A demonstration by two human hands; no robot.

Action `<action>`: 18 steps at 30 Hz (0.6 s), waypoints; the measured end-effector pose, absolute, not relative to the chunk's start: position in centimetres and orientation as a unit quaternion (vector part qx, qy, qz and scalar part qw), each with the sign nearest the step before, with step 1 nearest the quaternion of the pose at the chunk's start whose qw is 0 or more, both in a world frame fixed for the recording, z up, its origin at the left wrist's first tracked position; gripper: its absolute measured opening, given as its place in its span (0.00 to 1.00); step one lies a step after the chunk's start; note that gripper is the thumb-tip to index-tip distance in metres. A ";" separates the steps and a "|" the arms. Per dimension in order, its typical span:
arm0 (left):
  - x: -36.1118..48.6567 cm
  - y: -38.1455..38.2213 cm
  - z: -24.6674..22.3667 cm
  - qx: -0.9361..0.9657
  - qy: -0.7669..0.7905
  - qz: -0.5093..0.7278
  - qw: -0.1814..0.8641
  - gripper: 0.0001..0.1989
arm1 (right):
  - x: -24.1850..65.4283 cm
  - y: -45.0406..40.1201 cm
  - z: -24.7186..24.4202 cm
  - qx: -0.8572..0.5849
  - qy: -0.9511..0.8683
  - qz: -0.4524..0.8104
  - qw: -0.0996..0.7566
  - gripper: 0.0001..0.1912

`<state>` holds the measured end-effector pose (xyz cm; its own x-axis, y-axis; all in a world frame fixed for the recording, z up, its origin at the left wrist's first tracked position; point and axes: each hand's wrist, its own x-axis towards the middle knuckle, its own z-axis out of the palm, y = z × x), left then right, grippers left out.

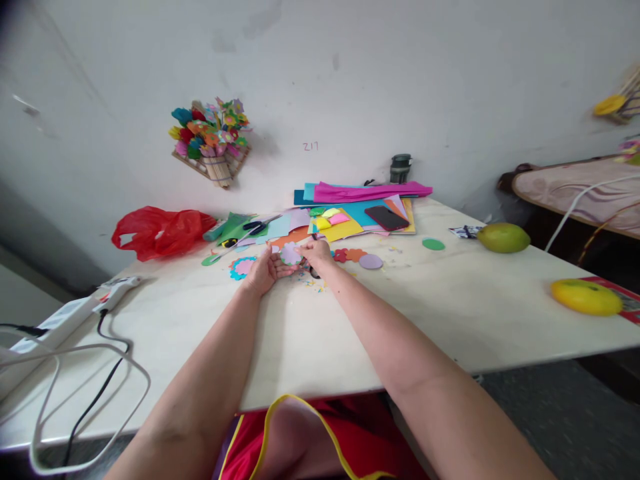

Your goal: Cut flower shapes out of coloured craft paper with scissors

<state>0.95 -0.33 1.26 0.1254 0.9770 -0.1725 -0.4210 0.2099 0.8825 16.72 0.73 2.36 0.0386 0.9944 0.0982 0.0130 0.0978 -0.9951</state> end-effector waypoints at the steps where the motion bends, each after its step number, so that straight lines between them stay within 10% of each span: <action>1: 0.9 -0.2 1.1 0.348 0.399 0.524 0.667 0.21 | 16.7 0.7 2.4 -0.487 -0.517 0.463 0.530 0.13; 18: 0.6 -0.6 0.4 0.456 0.375 0.507 0.629 0.08 | 16.6 1.1 2.1 -0.503 -0.528 0.441 0.523 0.14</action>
